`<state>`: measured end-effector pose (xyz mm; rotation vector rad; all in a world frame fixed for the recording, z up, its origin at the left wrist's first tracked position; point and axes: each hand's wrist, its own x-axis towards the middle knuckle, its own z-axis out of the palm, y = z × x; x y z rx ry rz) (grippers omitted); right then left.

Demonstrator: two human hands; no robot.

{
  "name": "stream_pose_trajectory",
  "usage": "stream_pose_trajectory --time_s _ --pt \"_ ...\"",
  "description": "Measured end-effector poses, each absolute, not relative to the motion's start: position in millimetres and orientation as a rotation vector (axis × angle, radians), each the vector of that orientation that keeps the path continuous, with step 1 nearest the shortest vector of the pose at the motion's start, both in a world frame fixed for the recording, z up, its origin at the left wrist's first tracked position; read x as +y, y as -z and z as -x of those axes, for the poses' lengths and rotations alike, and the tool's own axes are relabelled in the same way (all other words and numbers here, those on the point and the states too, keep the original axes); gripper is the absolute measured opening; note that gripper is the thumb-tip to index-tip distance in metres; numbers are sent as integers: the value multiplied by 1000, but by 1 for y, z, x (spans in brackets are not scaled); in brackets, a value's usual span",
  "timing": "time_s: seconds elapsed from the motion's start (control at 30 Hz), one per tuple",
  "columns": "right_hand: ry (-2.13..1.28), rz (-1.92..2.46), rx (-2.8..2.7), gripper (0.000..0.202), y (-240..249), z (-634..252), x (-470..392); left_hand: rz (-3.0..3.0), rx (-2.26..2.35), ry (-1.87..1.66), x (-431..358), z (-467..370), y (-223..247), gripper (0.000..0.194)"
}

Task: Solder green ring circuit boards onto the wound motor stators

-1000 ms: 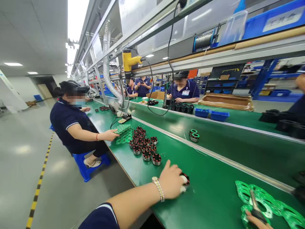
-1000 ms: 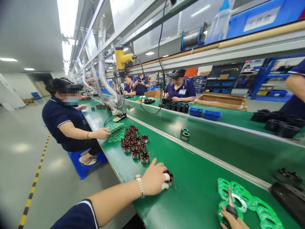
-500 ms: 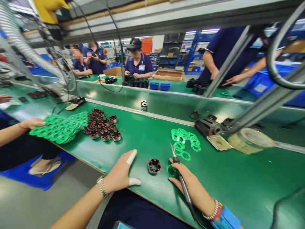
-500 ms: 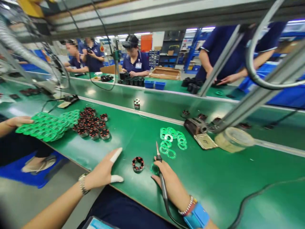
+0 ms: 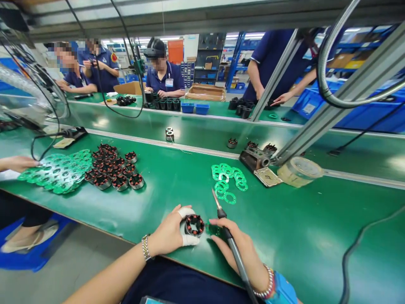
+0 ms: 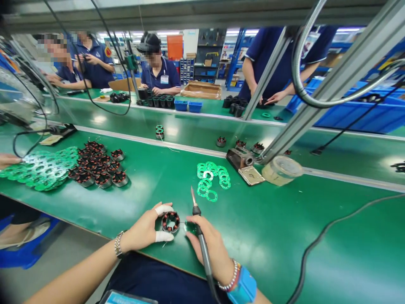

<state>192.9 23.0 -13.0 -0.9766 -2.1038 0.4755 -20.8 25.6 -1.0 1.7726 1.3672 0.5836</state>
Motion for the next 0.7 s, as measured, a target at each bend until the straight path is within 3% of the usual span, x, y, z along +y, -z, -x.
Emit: stream_pose_trajectory --time_s 0.27,0.47,0.6,0.7 --pt "-355 850 -1979 22 0 -188 16 -1398 1184 -629 7 11 -15 45" --pt "-541 851 -2043 13 -8 -195 18 -1077 1012 -736 11 13 -11 62" --pt "-749 885 -2063 12 0 -194 19 -1439 1066 -658 8 12 -16 48" --pt "-701 938 -2070 14 9 -187 20 -1851 1155 -613 5 10 -18 42"
